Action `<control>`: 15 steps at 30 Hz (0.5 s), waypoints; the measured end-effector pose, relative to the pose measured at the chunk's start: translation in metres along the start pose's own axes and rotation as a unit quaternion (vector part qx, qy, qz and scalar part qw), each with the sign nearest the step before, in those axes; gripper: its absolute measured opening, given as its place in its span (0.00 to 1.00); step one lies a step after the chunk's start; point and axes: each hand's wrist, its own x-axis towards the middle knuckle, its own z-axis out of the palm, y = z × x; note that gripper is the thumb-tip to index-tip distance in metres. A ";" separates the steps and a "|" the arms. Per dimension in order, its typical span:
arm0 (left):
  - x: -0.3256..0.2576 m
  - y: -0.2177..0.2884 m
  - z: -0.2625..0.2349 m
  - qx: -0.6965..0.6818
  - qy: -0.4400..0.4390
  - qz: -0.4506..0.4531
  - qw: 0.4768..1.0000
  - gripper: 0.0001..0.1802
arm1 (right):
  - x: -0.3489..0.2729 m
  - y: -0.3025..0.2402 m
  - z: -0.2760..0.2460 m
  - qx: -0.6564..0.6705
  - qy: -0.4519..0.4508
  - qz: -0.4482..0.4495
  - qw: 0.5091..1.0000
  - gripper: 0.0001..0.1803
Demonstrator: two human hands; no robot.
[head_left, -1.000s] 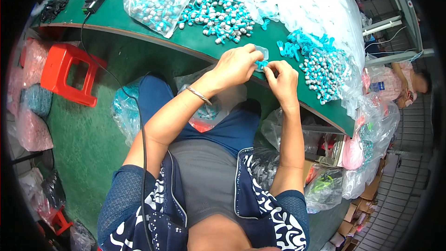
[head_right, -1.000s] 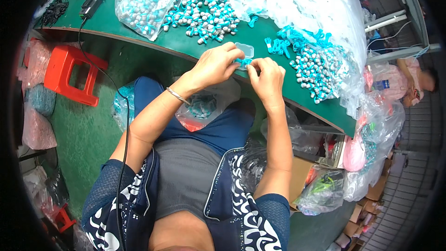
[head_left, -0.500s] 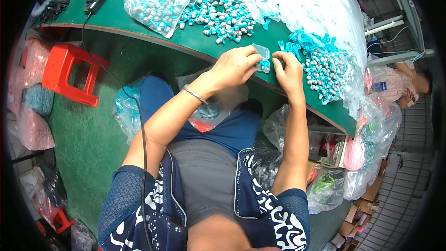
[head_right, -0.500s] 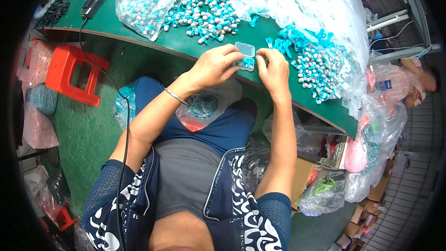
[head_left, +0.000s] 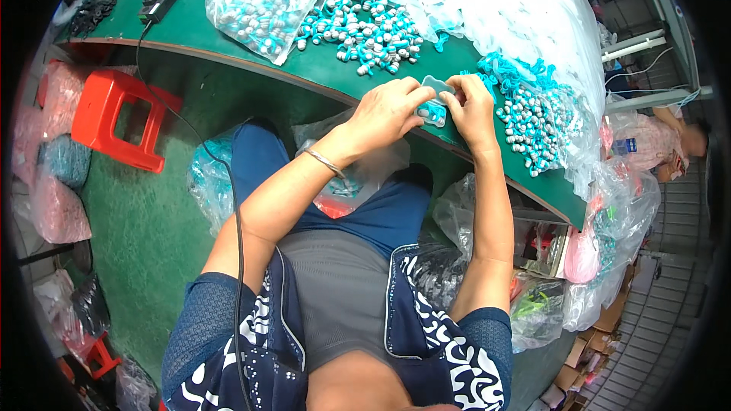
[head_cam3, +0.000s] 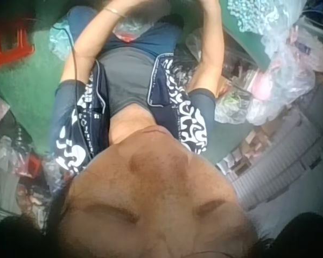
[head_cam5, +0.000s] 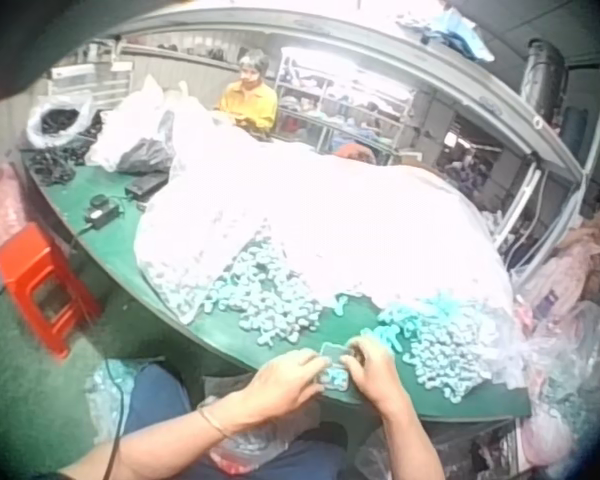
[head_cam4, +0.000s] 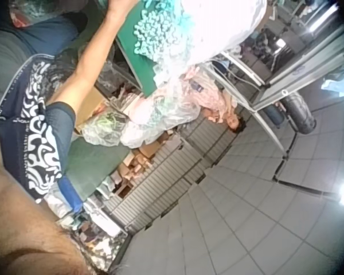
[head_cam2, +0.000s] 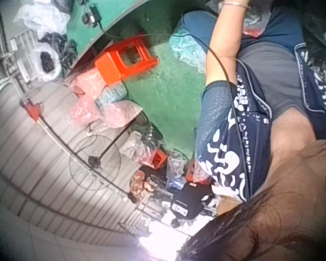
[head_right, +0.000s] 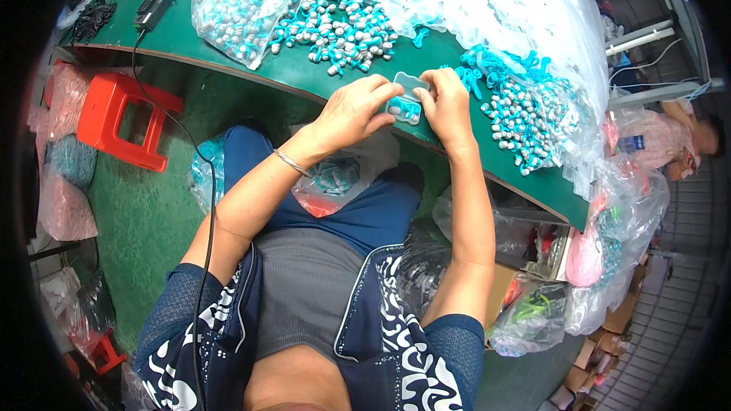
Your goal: Assemble small plastic components into cases.
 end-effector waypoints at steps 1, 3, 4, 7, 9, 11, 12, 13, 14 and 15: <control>0.001 0.000 0.001 -0.010 0.010 -0.008 1.000 0.27 | -0.003 0.001 0.000 0.010 0.018 -0.019 1.000 0.12; 0.002 0.001 0.002 -0.028 0.029 -0.024 0.999 0.29 | -0.010 0.004 0.001 0.034 0.055 -0.060 0.996 0.12; 0.002 0.001 0.002 -0.023 0.031 -0.016 0.999 0.28 | -0.014 0.004 0.001 0.055 0.045 -0.066 0.995 0.13; 0.002 -0.003 0.003 -0.003 0.016 0.014 1.000 0.26 | -0.031 -0.002 -0.004 0.097 0.014 -0.083 0.992 0.17; 0.003 -0.009 0.004 0.018 -0.018 0.046 0.999 0.23 | -0.040 -0.007 -0.004 0.085 0.017 -0.089 0.992 0.18; 0.004 -0.010 0.007 0.025 -0.023 0.031 0.999 0.20 | -0.046 -0.005 0.005 0.068 0.029 -0.088 0.993 0.20; 0.005 -0.010 0.008 0.030 -0.025 0.026 0.999 0.18 | -0.044 -0.004 0.007 0.066 0.034 -0.088 0.993 0.19; 0.005 -0.010 0.009 0.026 -0.018 0.038 0.999 0.17 | -0.042 -0.004 0.009 0.065 0.038 -0.087 0.993 0.19; 0.005 -0.011 0.011 0.023 -0.011 0.050 0.998 0.16 | -0.041 -0.005 0.010 0.063 0.043 -0.087 0.993 0.18; 0.005 -0.013 0.011 0.022 -0.003 0.061 0.998 0.14 | -0.040 -0.007 0.012 0.072 0.052 -0.111 0.990 0.16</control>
